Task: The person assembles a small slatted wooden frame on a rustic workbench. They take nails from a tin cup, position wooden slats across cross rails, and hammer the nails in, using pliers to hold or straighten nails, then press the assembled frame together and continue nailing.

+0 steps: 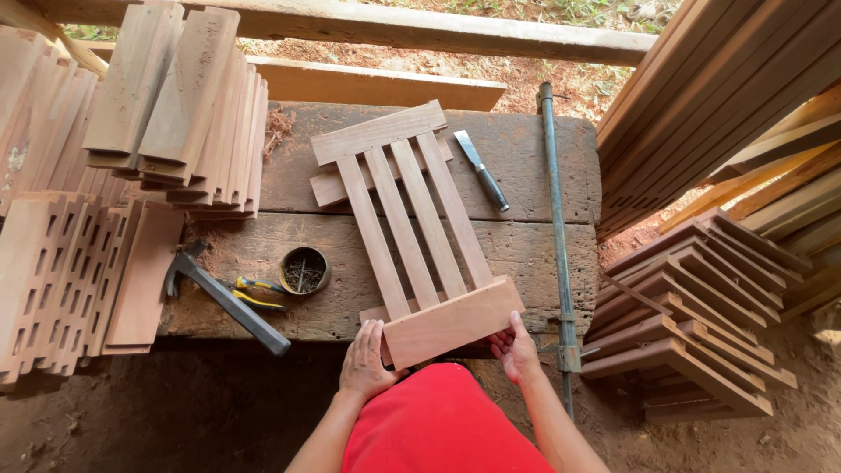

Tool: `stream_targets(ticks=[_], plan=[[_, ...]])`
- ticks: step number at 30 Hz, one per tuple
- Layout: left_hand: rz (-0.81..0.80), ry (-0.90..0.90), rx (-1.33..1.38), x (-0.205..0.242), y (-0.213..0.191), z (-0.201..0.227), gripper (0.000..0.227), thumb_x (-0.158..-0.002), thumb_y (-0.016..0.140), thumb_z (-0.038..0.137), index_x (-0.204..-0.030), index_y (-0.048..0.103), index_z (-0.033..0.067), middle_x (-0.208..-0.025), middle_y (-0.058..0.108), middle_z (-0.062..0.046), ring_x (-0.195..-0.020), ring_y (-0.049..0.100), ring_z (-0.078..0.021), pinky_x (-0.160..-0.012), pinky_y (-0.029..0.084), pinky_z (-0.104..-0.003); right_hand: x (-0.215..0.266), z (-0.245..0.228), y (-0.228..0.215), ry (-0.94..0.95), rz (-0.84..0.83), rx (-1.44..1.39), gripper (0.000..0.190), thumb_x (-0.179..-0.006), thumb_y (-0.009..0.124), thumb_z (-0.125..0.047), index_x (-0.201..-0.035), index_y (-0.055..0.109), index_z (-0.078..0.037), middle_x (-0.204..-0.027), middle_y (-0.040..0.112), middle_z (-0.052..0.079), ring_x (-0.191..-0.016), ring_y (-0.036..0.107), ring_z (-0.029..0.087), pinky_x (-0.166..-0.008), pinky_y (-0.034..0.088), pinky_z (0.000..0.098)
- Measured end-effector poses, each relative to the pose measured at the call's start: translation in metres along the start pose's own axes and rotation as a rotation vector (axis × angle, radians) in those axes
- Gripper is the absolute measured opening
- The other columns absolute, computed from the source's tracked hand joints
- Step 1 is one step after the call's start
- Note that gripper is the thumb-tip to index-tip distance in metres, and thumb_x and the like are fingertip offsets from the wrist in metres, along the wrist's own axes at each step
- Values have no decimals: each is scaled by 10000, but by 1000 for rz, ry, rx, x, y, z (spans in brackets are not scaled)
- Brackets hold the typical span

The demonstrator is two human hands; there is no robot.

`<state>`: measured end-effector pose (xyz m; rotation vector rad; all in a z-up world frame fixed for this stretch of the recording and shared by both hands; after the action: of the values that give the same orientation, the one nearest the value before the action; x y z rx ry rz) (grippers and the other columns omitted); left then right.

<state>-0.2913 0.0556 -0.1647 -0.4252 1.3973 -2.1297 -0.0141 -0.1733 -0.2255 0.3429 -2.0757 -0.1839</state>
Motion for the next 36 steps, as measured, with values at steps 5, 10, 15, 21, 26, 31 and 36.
stream_targets(ticks=[5,10,15,21,26,31,36], plan=[[-24,-16,2,-1,0,0,1238,-637,849,697,-1540,306,47,-1567,392,-150,-1478,368,-305,-1177,346,-435,-1,0,0,-1,3,4,481,-952,623,-600,-972,602,-120,-861,631,69,-803,617,205,-750,440,348],[-55,-31,-7,0,3,-1,1267,-620,875,683,-1548,290,50,-1576,379,-146,-1487,352,-297,-1180,338,-432,-1,0,-1,-3,-2,8,486,-949,622,-605,-979,601,-121,-870,629,73,-810,612,205,-754,438,350],[-27,-17,8,1,4,-3,1271,-623,861,711,-1551,295,53,-1577,381,-149,-1485,357,-298,-1187,335,-432,-2,2,-1,5,-1,3,487,-943,623,-612,-975,602,-126,-870,624,68,-819,604,208,-779,424,364],[-35,-23,2,0,2,-1,1266,-631,842,744,-1541,306,45,-1562,392,-158,-1478,367,-307,-1178,344,-445,0,0,-1,3,18,22,482,-944,625,-615,-967,602,-134,-854,632,55,-805,618,196,-759,428,351],[-80,-52,4,1,5,-2,1281,-634,849,724,-1553,275,42,-1584,359,-163,-1494,336,-309,-1177,336,-447,11,-7,1,-40,45,141,514,-944,612,-591,-1044,632,-88,-927,641,90,-840,606,224,-768,424,378],[-199,-124,-38,-3,10,-3,1336,-630,881,700,-1580,235,17,-1622,312,-159,-1517,285,-292,-1193,303,-430,11,-20,-1,-86,20,255,496,-958,622,-526,-1087,669,-49,-946,628,92,-849,589,236,-783,419,394],[-108,-112,40,-4,-4,3,1389,-419,910,689,-1541,373,72,-1520,455,-144,-1434,452,-333,-1023,529,-459,-12,-9,-12,13,52,233,692,-922,741,-587,-1418,492,-176,-1284,562,131,-1218,588,369,-1061,382,503]])
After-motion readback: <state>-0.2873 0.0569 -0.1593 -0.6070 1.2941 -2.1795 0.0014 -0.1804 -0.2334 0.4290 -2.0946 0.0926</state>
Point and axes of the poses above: each hand's wrist, its own x-axis away from the middle knuckle, its own y-axis out of the palm, z = x × y, the point moved 5 cm from there along -x, towards the middle knuckle
